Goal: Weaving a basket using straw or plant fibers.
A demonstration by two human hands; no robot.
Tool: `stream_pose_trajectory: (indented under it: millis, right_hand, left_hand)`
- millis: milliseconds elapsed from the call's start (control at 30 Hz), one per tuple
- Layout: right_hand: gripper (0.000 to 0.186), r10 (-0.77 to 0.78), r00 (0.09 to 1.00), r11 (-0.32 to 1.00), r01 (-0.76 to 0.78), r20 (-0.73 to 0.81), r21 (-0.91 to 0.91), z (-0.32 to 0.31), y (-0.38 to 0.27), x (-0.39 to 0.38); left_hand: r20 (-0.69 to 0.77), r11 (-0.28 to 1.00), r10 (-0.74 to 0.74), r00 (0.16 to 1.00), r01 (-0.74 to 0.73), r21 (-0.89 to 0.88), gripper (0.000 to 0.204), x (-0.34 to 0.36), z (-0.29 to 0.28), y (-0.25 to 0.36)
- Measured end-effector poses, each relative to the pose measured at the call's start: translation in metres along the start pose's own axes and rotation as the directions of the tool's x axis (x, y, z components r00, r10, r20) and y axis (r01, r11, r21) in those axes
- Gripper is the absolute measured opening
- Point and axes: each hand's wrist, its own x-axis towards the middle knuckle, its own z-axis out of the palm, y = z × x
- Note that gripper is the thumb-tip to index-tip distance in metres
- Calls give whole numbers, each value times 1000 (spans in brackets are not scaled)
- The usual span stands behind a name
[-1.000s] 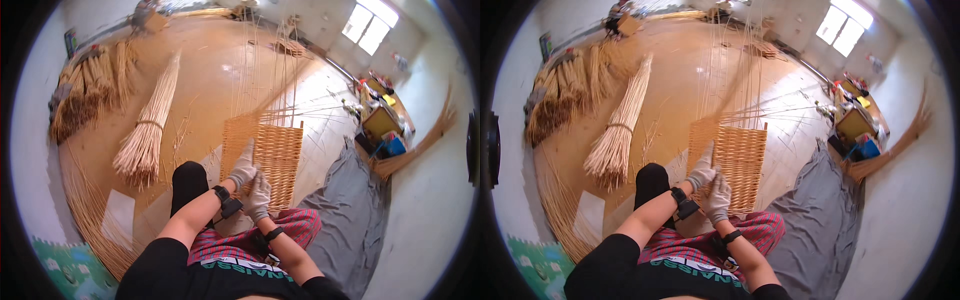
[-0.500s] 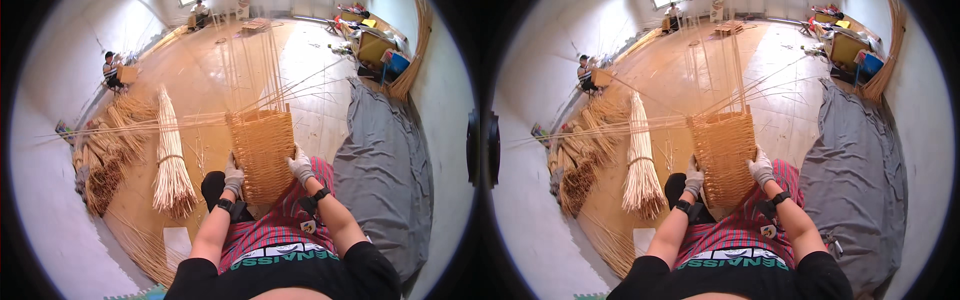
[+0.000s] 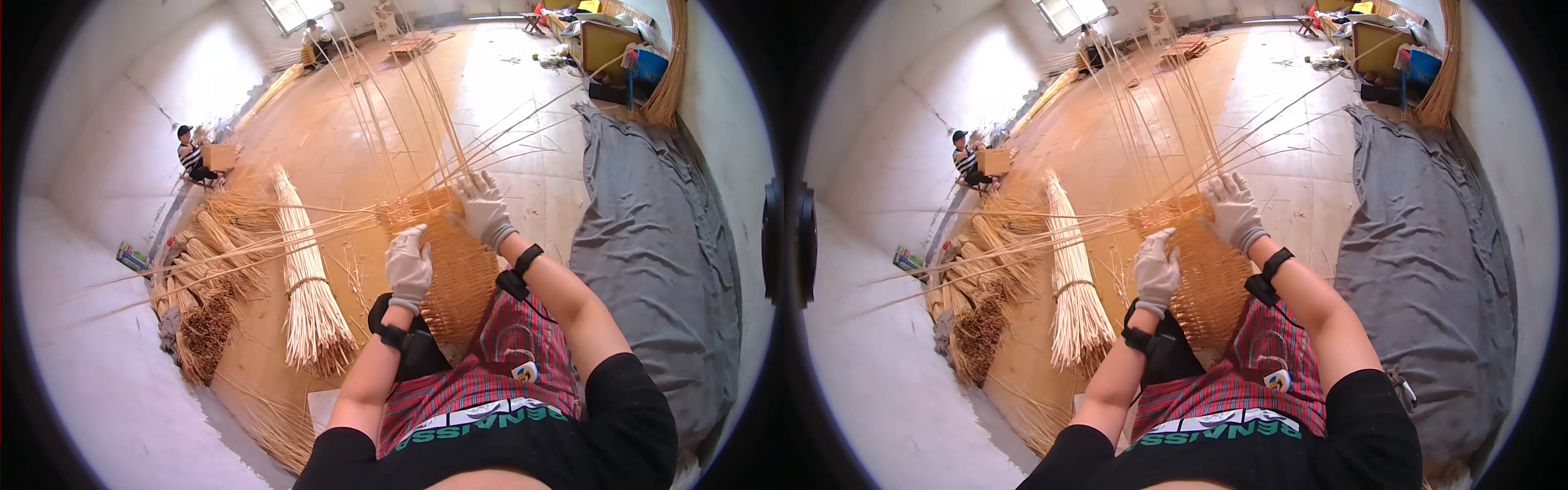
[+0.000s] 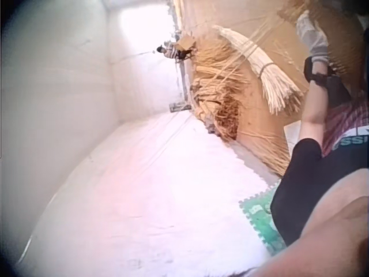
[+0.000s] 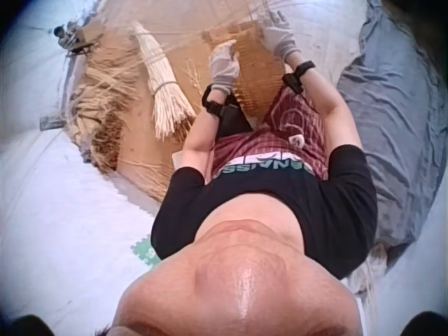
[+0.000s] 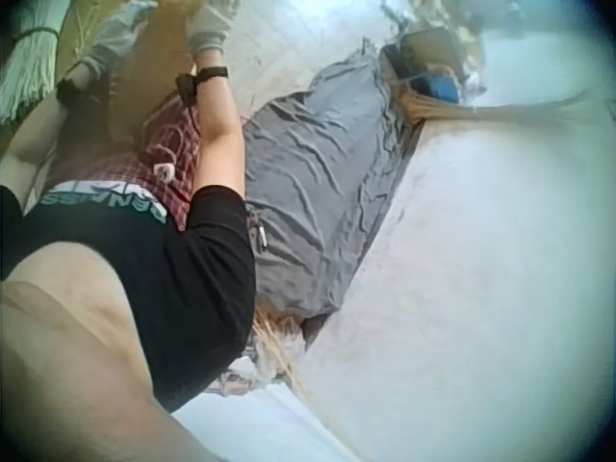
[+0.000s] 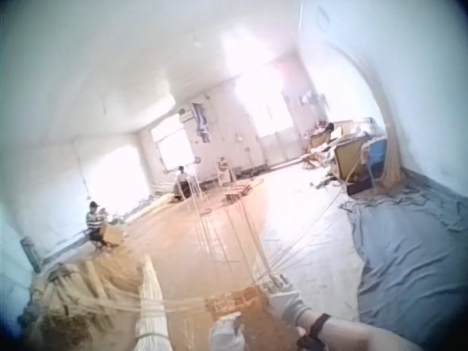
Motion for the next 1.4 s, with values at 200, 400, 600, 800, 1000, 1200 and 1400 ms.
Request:
stream_pose_trajectory:
  millis: [200, 400, 600, 800, 1000, 1200, 1400]
  right_hand:
    - [55, 49, 997, 991, -57, 64, 124, 36, 10, 2]
    - [52, -86, 931, 958, 175, -355, 227, 18, 1, 15]
    - [51, 85, 859, 851, -326, 505, 412, 6, -6, 61]
    - [39, -22, 992, 816, -56, 128, 576, 20, 8, 40]
    - [51, 0, 817, 972, -136, 576, 193, 19, -14, 68]
    - [72, 182, 523, 956, -292, 832, -25, 24, -26, 102]
    - [70, 193, 487, 949, -312, 851, -37, 26, -28, 97]
  left_hand:
    - [336, 937, -115, 935, -10, 349, 53, 51, 10, -31]
    - [506, 912, -158, 848, -72, 404, 47, 81, 15, -38]
    - [471, 919, -142, 871, -61, 389, 43, 92, 14, -35]
    - [427, 945, -217, 878, 80, 317, 43, 88, 7, -37]
    - [367, 947, -209, 906, 93, 309, 43, 87, 5, -33]
    - [385, 942, -214, 898, 85, 325, 38, 82, 11, -41]
    - [383, 914, -219, 898, 52, 402, 36, 82, 9, -29]
